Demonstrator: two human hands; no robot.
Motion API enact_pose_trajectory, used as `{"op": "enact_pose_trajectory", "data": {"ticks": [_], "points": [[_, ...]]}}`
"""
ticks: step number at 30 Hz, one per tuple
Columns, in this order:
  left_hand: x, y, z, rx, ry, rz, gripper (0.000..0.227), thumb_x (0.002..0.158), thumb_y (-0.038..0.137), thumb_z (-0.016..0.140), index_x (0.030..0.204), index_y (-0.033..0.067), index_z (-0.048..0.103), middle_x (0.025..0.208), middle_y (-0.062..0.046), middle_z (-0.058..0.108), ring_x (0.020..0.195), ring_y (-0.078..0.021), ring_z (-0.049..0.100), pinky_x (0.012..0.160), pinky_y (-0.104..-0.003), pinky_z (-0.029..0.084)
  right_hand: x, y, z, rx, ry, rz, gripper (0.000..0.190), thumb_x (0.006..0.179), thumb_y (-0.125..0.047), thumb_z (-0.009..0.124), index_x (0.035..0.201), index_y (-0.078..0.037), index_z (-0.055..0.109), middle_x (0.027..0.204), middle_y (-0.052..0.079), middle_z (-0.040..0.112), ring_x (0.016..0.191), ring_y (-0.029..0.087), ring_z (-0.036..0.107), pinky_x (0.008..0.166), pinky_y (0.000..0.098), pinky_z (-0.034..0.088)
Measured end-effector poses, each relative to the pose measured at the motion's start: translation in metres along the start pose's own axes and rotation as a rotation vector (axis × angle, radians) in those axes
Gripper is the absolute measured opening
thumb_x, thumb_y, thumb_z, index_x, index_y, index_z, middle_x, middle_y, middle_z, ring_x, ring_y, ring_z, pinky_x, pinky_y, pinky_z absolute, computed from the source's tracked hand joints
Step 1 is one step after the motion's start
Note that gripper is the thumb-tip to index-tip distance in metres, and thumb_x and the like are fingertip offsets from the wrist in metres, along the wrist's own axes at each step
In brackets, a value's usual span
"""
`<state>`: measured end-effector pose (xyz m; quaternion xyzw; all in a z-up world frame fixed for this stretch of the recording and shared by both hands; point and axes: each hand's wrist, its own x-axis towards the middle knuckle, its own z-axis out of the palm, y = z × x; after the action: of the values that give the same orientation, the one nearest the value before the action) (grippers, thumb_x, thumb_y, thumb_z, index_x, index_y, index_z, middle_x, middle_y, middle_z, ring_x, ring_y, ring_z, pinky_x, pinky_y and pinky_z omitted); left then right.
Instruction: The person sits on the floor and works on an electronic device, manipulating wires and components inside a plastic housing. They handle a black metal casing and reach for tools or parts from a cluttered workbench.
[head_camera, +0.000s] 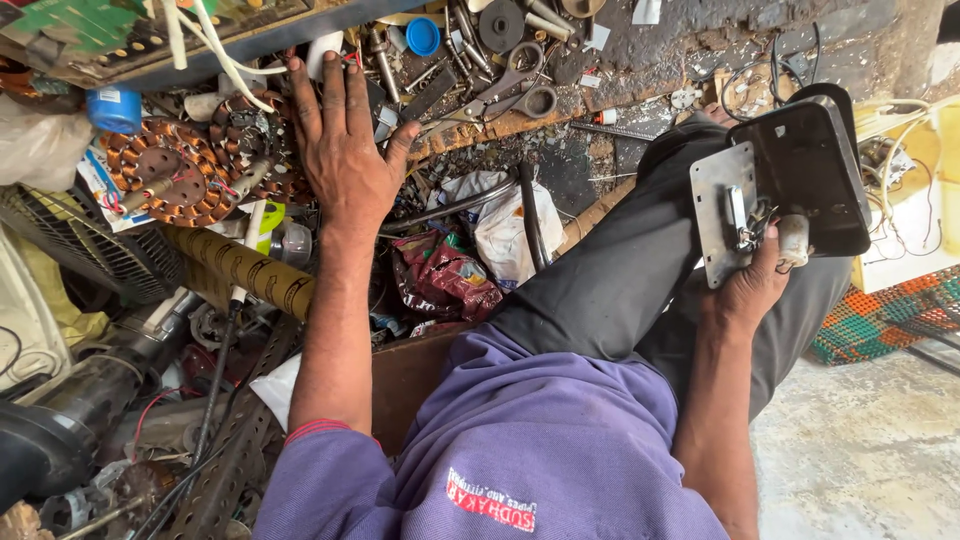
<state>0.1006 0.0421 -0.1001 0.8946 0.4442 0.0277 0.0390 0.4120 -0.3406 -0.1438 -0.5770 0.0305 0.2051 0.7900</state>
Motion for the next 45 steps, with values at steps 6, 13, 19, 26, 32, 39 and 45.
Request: {"op": "enact_pose_trajectory", "data": {"ticks": [6,13,19,26,32,39,45], "points": [[0.006,0.009,0.006,-0.021,0.042,0.000,0.088,0.104,0.077,0.045,0.154,0.0053,0.053,0.166,-0.018,0.034,0.155,-0.0436,0.017,0.127,-0.065,0.019,0.000,0.001,-0.004,-0.009,0.014,0.007,0.033,0.110,-0.016,0.063,0.135,0.003,0.058,0.129,0.011,0.066,0.119,0.021,0.067,0.109,0.0362,0.056],[0.015,0.052,0.016,0.013,-0.126,0.073,0.096,0.097,0.082,0.029,0.159,0.0100,0.041,0.168,-0.016,0.021,0.154,-0.0407,0.013,0.125,-0.065,0.007,0.000,-0.001,0.001,0.050,-0.012,0.008,0.035,0.108,-0.014,0.063,0.138,0.002,0.054,0.132,0.011,0.064,0.122,0.022,0.067,0.111,0.0385,0.057],[0.027,0.091,0.035,-0.046,-0.115,0.158,0.095,0.102,0.079,0.029,0.166,0.0091,0.024,0.173,-0.016,0.013,0.161,-0.0391,0.011,0.133,-0.058,0.008,-0.001,-0.003,0.005,0.045,-0.005,0.018,0.035,0.108,-0.013,0.063,0.139,0.001,0.054,0.132,0.011,0.064,0.122,0.022,0.067,0.111,0.0382,0.057],[0.017,0.094,0.057,-0.167,0.176,0.300,0.086,0.109,0.076,0.028,0.168,0.0159,0.014,0.175,-0.013,0.003,0.163,-0.0387,0.005,0.135,-0.060,0.010,0.000,-0.001,0.002,0.044,-0.001,0.010,0.034,0.109,-0.013,0.063,0.139,0.002,0.055,0.130,0.011,0.065,0.120,0.022,0.067,0.110,0.0383,0.057],[0.008,0.109,0.042,-0.165,0.068,0.437,0.085,0.108,0.078,0.029,0.170,0.0231,0.013,0.176,-0.008,-0.002,0.161,-0.0432,0.004,0.133,-0.064,0.009,0.002,0.002,-0.001,0.019,0.053,0.017,0.035,0.106,-0.012,0.063,0.138,0.001,0.057,0.130,0.011,0.067,0.118,0.021,0.068,0.105,0.0358,0.058],[0.048,0.110,0.001,0.093,-0.416,0.233,0.106,0.088,0.088,0.015,0.171,0.0211,0.017,0.173,-0.009,0.002,0.157,-0.0413,0.000,0.127,-0.064,0.002,0.001,0.002,-0.005,0.048,0.031,0.026,0.030,0.108,-0.014,0.064,0.133,0.002,0.058,0.126,0.010,0.068,0.116,0.021,0.069,0.105,0.0362,0.059],[0.046,0.053,0.004,0.108,-0.285,0.118,0.109,0.091,0.089,0.012,0.171,0.0158,0.020,0.175,-0.014,0.004,0.161,-0.0368,0.002,0.129,-0.061,0.001,0.001,0.004,-0.006,0.040,0.064,0.026,0.032,0.106,-0.013,0.065,0.134,0.002,0.058,0.126,0.010,0.068,0.114,0.021,0.069,0.104,0.0356,0.059]]}}
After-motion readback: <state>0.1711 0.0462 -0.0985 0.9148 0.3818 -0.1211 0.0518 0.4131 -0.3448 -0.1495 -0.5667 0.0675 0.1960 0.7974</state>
